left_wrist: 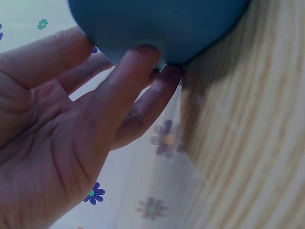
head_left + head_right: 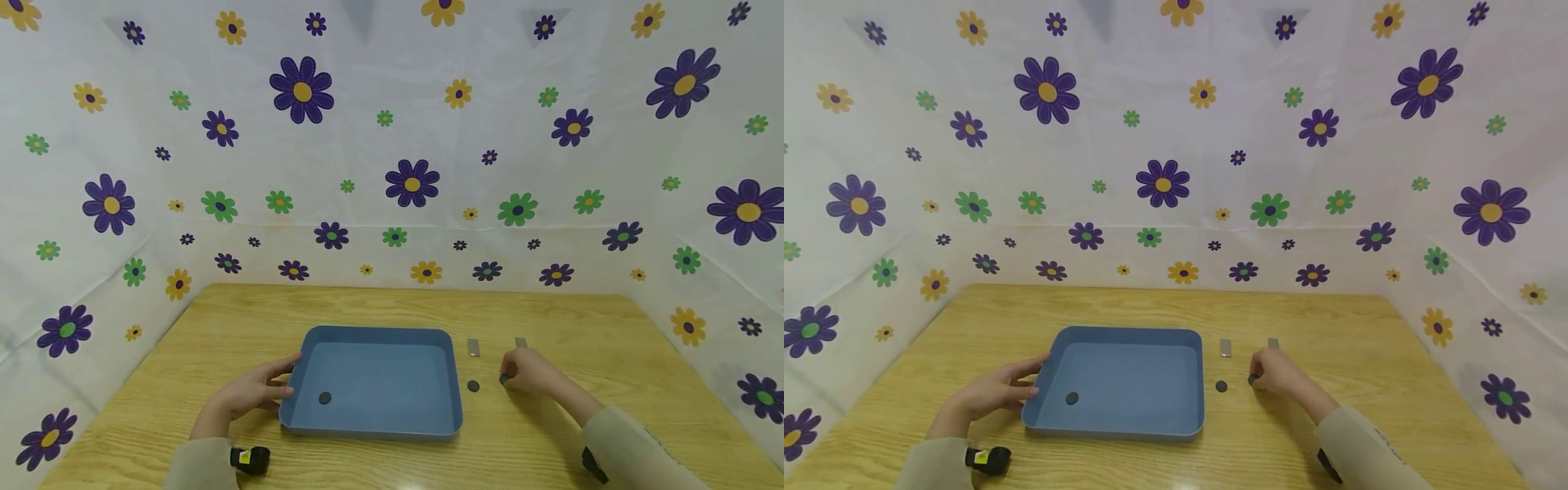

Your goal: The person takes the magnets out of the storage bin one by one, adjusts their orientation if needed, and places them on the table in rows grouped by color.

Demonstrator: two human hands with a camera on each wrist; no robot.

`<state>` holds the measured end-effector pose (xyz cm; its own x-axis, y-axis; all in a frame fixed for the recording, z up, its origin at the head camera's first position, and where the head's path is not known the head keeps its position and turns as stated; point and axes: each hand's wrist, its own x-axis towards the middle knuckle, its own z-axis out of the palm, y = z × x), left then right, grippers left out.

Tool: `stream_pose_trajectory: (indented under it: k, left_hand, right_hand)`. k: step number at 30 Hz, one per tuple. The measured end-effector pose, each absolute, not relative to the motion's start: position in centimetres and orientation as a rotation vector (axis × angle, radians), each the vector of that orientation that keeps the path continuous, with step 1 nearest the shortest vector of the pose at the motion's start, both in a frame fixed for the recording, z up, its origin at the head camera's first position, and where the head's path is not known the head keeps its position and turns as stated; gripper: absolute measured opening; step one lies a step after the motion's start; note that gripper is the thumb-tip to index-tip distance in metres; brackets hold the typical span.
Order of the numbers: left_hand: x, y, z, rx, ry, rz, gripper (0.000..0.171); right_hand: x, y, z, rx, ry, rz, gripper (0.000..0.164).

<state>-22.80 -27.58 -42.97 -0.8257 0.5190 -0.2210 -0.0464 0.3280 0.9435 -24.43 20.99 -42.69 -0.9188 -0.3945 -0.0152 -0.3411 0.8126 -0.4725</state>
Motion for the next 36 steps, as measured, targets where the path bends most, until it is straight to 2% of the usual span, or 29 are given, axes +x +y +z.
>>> stream_pose_trajectory:
  k: [18,25,36]
  left_hand:
    - [-22.9,-27.6,-43.2,0.418,2.103,1.532,0.068]
    - [-22.9,-27.7,-43.2,0.425,2.090,1.534,0.068]
    - [-23.0,-27.7,-43.3,0.428,2.087,1.541,0.067]
  right_hand:
    - [-23.8,21.3,-41.9,-0.550,2.888,-0.737,0.013]
    - [-24.0,21.5,-40.6,-0.684,2.882,-0.838,0.014]
    - [-24.2,19.2,-39.1,-0.711,2.805,-0.948,0.018]
